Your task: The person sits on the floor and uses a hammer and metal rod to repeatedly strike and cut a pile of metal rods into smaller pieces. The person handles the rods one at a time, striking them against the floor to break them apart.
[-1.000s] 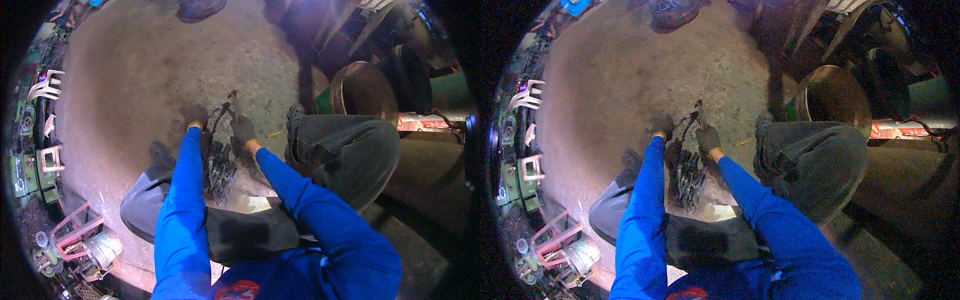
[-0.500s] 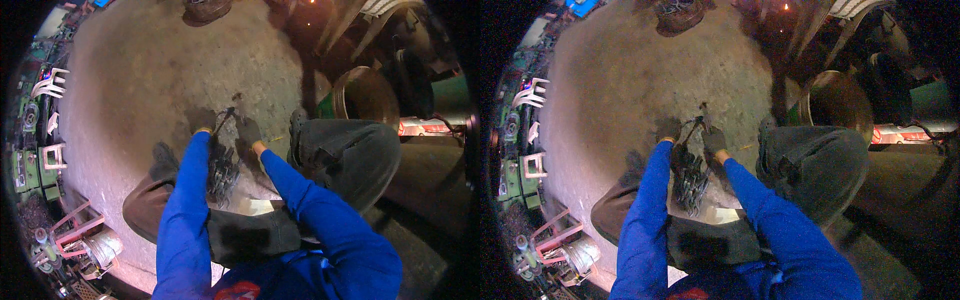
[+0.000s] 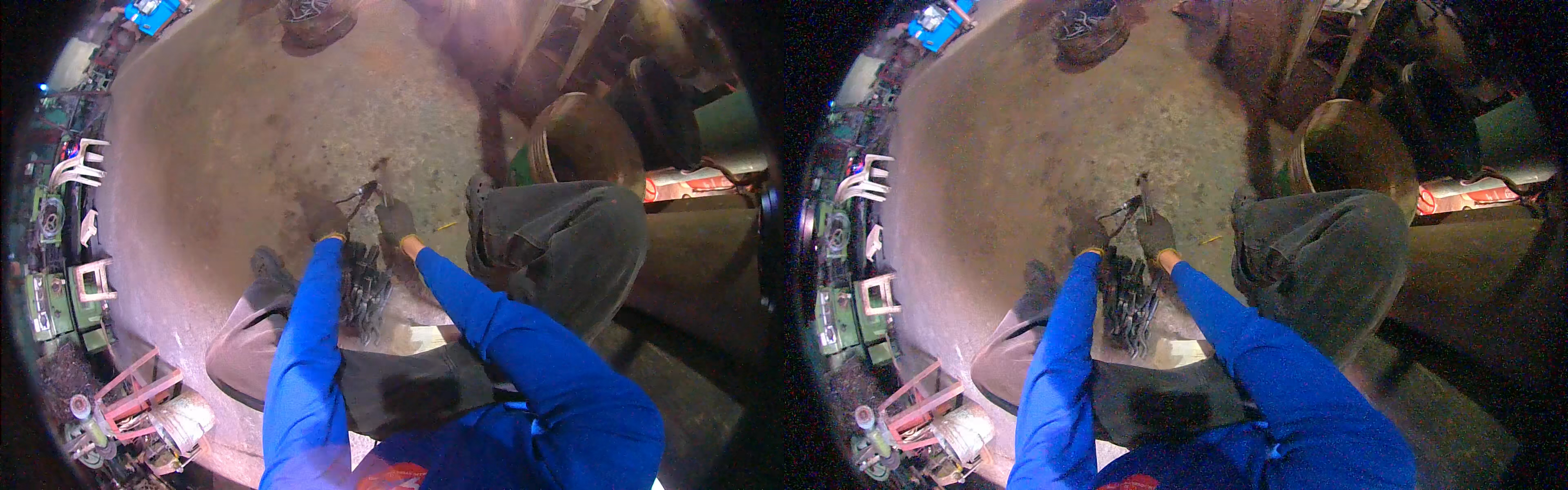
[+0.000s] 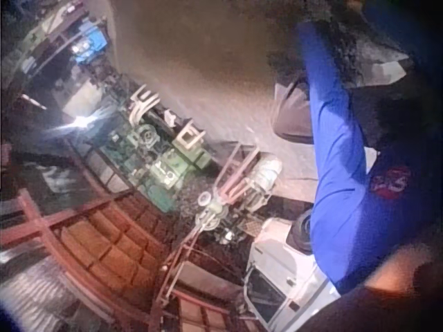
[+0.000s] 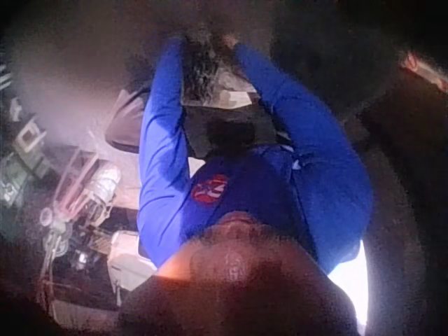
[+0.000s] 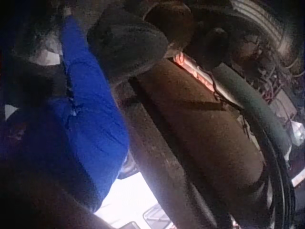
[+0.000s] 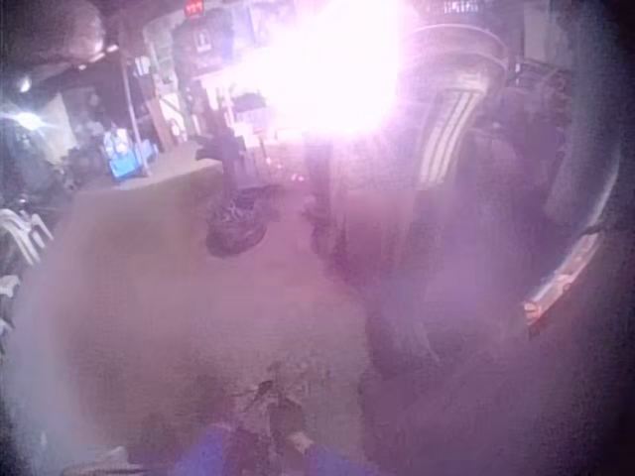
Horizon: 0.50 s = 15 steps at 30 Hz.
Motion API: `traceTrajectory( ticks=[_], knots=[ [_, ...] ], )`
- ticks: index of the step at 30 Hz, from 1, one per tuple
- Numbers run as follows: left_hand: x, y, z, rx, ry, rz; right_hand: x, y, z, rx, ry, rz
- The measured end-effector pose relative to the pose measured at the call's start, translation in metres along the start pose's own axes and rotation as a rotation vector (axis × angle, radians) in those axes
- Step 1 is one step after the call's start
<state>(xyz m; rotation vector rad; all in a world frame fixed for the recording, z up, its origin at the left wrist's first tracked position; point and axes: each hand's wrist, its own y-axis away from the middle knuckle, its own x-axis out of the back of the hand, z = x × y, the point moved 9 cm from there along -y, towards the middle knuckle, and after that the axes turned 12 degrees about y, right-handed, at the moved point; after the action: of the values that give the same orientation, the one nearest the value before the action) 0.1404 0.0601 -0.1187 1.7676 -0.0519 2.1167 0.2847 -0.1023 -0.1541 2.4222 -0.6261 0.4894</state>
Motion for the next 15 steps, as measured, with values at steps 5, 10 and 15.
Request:
traceTrajectory(
  ticks=[5, 10, 15],
  knots=[
    [0.008, 0.021, -0.001, 0.14, 0.175, 0.06, -0.001, 0.0, 0.025, -0.078, 0.032, -0.046],
    [0.009, 0.003, -0.017, -0.194, 0.0, 0.458, -0.016, -0.006, 0.004, -0.011, 0.036, -0.056],
    [-0.003, 0.01, -0.006, -0.219, -0.017, 0.35, 0.006, 0.018, -0.009, 0.008, -0.019, 0.091]
  ],
)
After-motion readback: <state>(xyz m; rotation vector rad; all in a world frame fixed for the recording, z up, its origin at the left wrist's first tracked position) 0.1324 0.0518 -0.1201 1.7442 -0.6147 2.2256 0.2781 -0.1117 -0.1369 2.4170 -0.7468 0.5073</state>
